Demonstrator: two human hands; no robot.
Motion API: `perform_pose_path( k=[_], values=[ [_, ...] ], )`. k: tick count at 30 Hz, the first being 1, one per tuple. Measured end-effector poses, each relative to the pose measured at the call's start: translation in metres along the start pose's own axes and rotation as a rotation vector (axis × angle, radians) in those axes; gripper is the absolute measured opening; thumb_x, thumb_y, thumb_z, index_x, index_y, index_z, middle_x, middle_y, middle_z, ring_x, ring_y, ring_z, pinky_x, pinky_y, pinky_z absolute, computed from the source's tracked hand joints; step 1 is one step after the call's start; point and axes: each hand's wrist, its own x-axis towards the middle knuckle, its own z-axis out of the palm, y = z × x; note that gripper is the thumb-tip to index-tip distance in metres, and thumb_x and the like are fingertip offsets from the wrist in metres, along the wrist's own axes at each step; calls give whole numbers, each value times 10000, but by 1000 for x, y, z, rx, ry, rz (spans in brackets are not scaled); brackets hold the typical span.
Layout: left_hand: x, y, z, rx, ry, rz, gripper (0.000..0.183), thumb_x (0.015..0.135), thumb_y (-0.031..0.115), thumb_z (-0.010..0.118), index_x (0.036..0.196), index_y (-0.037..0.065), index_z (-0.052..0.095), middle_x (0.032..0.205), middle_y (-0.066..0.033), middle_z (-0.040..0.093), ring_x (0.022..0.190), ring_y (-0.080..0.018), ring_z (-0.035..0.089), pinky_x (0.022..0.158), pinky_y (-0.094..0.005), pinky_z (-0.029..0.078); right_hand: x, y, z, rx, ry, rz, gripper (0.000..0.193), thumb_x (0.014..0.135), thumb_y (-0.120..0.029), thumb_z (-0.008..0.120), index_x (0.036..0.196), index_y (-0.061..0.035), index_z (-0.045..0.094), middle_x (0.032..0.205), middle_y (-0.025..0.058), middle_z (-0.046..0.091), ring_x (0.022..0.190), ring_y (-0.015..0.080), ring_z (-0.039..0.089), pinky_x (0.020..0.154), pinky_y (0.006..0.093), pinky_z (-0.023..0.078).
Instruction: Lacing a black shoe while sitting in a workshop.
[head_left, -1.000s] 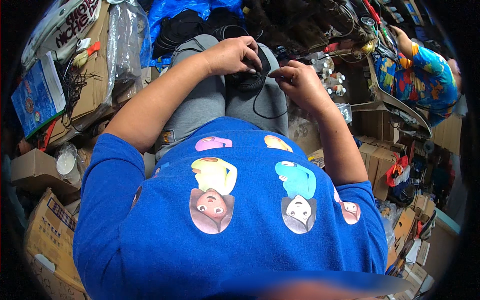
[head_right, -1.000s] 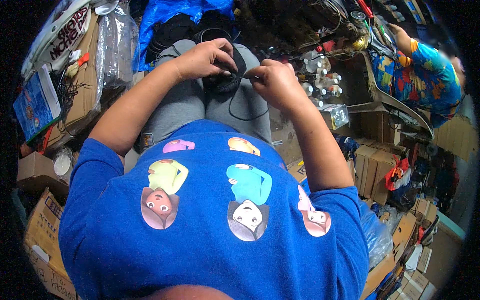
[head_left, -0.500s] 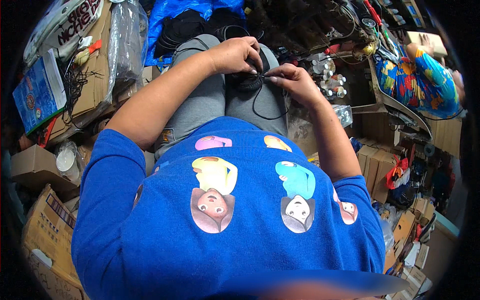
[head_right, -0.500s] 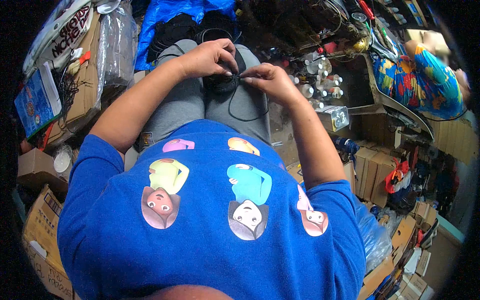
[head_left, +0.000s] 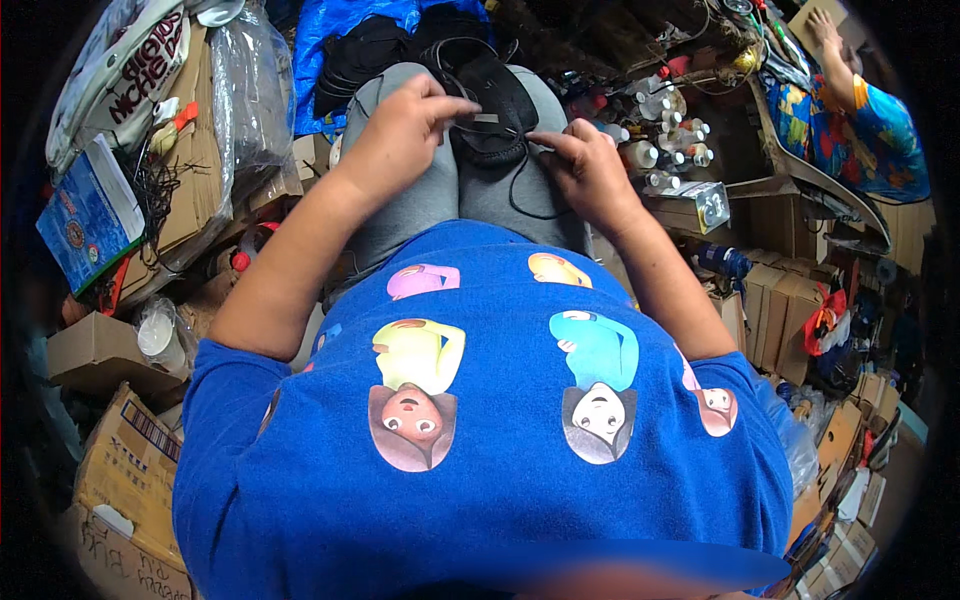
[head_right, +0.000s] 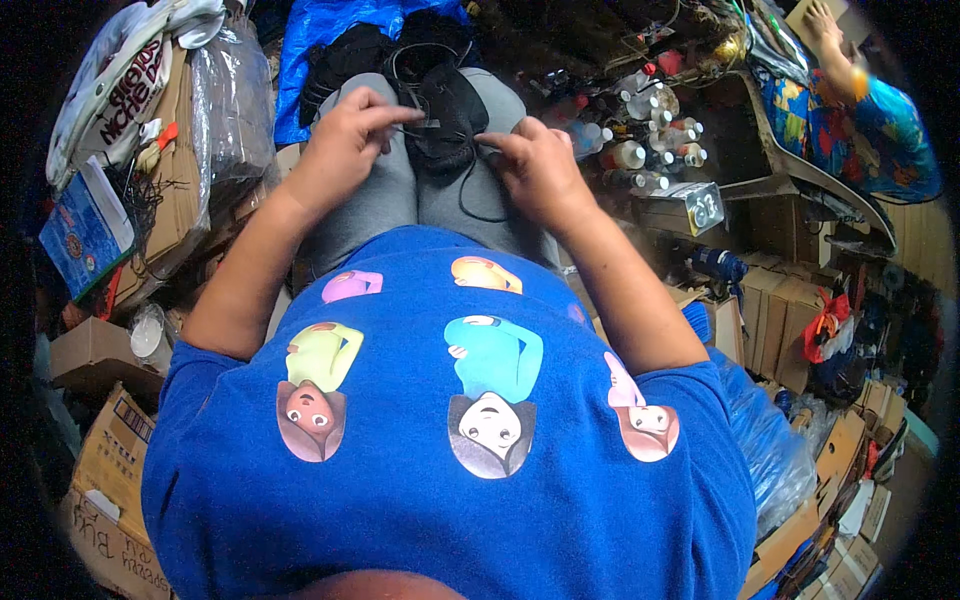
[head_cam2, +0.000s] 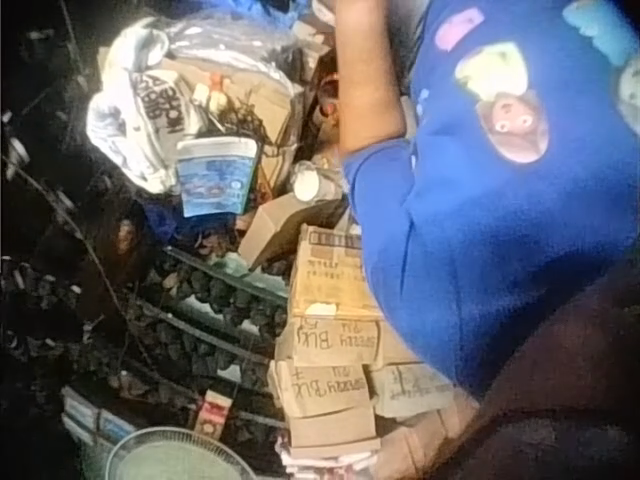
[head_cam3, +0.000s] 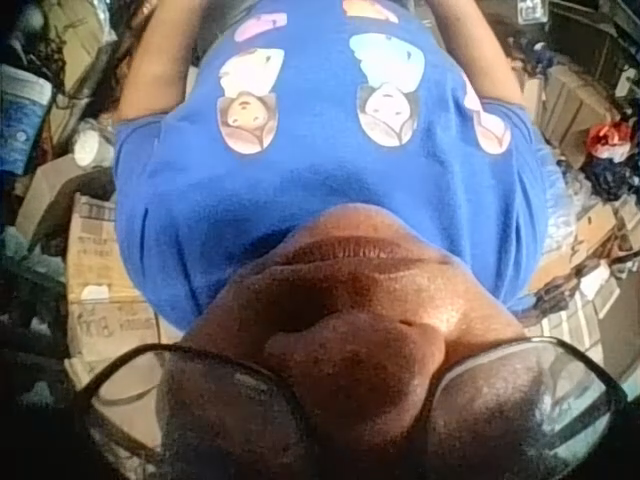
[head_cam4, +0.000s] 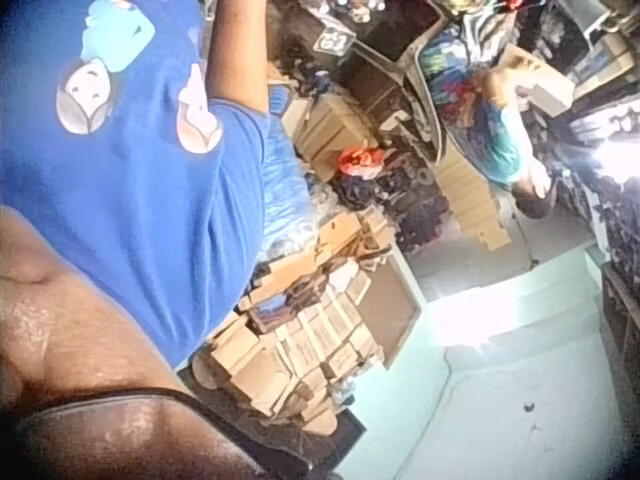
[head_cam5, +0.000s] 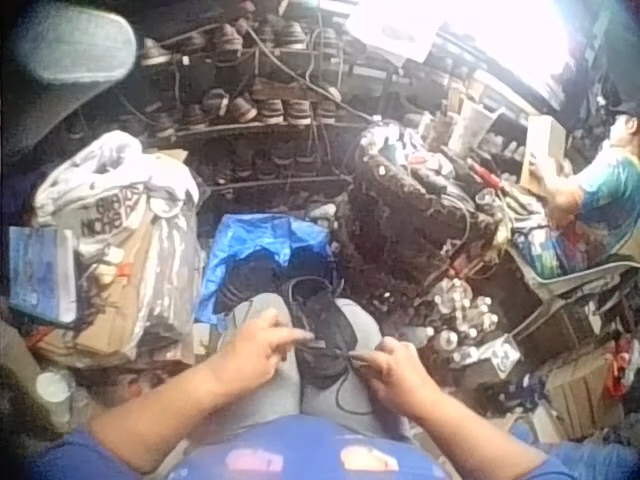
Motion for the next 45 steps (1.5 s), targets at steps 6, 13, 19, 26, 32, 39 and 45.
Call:
perform_pose_path(
  k=[6,13,19,26,32,39,45],
  values=[
    [-12,-8,19,406,116,179,168,730,98,677,894,130,693,759,-68,556,806,-260,571,773,-364,410,-1,12,9,156,-28,58,361,786,-23,607,1100,-185,679,765,65,509,797,195,517,758,287,417],
    [13,-22,20,149,108,232,259,712,48,699,931,185,727,713,-46,483,690,-211,507,631,-339,421,27,39,-4,355,-213,59,314,783,-44,599,999,-238,719,891,66,591,917,233,551,845,322,437],
    [15,-28,23,228,104,260,264,715,45,700,912,216,737,704,-42,471,673,-208,489,613,-335,415,35,36,-7,383,-268,72,362,744,64,551,1006,-128,712,862,17,522,882,151,519,831,255,416],
    [16,-24,27,267,96,283,242,712,45,699,898,196,735,706,-35,490,690,-206,510,624,-335,414,36,42,-4,466,-305,69,307,790,35,570,1017,-117,711,875,9,526,881,131,519,827,248,416],
    [38,-33,27,103,-29,242,225,700,35,707,882,165,728,721,-49,506,689,-200,536,641,-313,442,42,43,-4,577,-370,120,273,806,0,607,1027,-123,709,881,0,529,873,115,517,820,241,415],
    [25,-30,24,118,-68,238,239,714,65,704,913,196,731,740,-55,546,717,-222,555,666,-337,462,29,43,-3,529,-336,120,307,802,-7,613,1063,-141,704,833,-10,515,834,106,505,790,224,411],
    [23,-29,21,132,-81,222,259,728,82,691,932,236,735,761,-43,567,754,-233,566,710,-353,466,27,44,-3,558,-318,97,357,770,20,600,1070,-143,703,811,-14,493,796,99,487,758,217,405]
  ],
)
